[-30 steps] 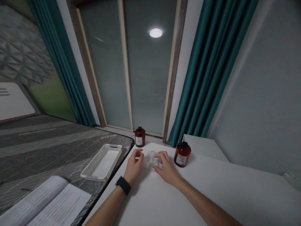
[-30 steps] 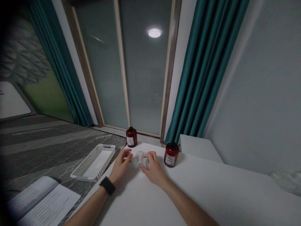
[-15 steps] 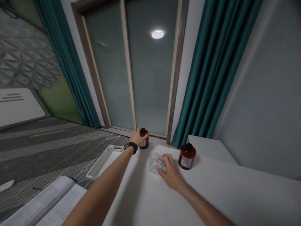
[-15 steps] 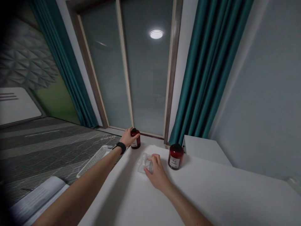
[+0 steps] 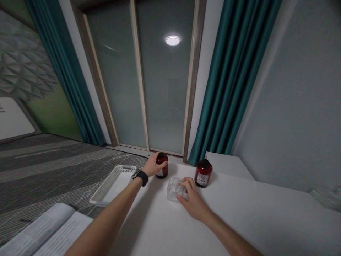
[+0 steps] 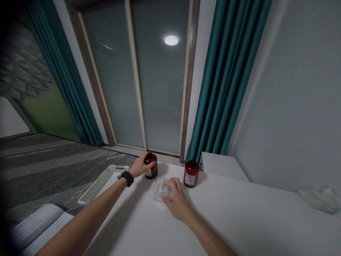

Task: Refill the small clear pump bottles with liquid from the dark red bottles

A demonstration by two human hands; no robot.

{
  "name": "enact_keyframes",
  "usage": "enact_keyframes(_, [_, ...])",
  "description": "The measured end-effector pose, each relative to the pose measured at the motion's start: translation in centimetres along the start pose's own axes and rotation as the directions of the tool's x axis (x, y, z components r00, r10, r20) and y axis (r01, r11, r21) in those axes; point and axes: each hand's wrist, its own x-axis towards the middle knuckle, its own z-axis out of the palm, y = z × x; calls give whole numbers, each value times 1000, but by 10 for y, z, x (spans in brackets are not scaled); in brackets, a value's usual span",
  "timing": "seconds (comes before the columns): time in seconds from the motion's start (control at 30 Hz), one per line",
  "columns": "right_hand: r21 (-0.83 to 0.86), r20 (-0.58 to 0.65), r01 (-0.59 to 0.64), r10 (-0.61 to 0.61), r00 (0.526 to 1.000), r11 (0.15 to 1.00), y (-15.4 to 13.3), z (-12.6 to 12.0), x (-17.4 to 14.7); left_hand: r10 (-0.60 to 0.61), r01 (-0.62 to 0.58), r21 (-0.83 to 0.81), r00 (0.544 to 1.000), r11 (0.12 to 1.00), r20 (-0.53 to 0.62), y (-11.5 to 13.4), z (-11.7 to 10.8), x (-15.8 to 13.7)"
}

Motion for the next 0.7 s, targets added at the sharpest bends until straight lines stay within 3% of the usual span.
enact_keyframes(0.2, [-19, 17, -46, 46, 999, 999, 1, -32, -44, 106, -98, -97, 990, 991, 92, 40, 14, -25])
enact_keyframes(0.5, [33, -6, -118, 118, 993, 992, 7, -88, -100, 235, -185, -267, 957, 946, 168, 101, 57, -43])
enact_keyframes(0.7, [61, -1, -123, 123, 992, 991, 1, -99, -115, 271, -199, -331, 944, 922, 186, 120, 69, -45])
